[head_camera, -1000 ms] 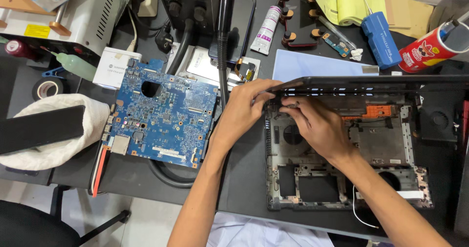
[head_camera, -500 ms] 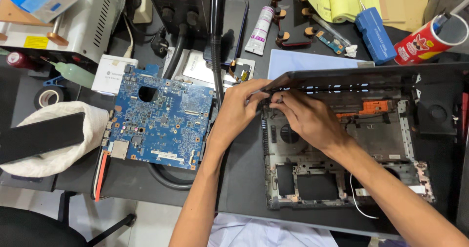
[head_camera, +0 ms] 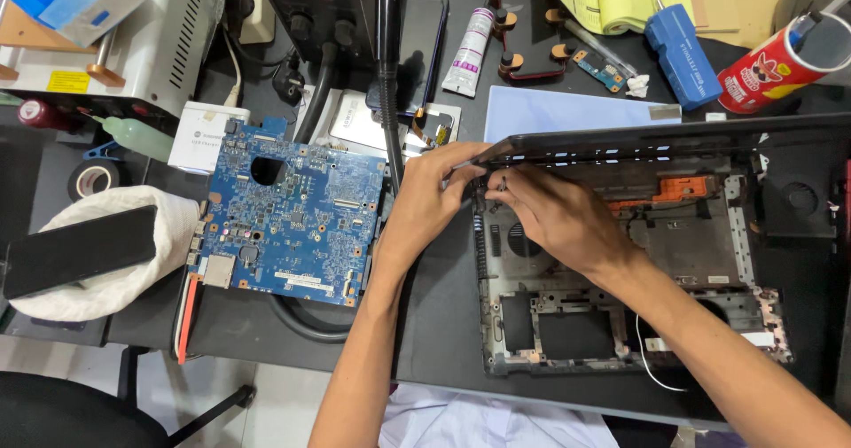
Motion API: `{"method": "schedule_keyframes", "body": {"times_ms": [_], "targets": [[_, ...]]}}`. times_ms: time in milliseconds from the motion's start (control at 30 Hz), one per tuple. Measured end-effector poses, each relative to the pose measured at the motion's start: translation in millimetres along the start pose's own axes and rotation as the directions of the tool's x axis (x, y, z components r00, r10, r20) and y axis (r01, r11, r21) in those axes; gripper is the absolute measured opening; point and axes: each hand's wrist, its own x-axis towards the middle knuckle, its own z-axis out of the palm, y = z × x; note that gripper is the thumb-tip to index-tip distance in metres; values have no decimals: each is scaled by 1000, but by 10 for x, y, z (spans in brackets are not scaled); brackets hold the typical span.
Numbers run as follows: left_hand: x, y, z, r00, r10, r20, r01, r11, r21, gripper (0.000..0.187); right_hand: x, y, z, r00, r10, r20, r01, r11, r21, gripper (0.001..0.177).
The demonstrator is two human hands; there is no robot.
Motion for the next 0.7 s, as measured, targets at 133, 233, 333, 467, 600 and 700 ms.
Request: {"method": "schedule_keyframes", "body": {"times_ms": [133, 233, 333, 467, 600, 700], "targets": [[-5, 21, 2, 1000, 25, -1, -25, 999, 40, 38, -2, 14, -23, 1000, 8, -11, -8, 1000, 6, 16], [-25, 34, 40, 999, 39, -29, -37, 997, 63, 37, -38, 48, -12, 999, 31, -32, -29, 998, 57, 15], [-4, 33, 78, 997, 48, -53, -44, 997, 69, 36, -155, 58, -76, 981, 41, -188, -40, 999, 6, 16], [19, -28, 139, 992, 79, -96, -61, 982, 179, 35, -373, 31, -240, 938, 272, -216, -264, 962, 63, 18], [16, -36, 176, 985, 130, -117, -106, 976, 192, 37, -451, 70, -273, 938, 337, -79, -333, 941, 62, 15], [-7, -24, 185, 989, 127, -75, -113, 979, 170, 41, -452, 155, -232, 922, 388, 2, -388, 922, -17, 19]]}}
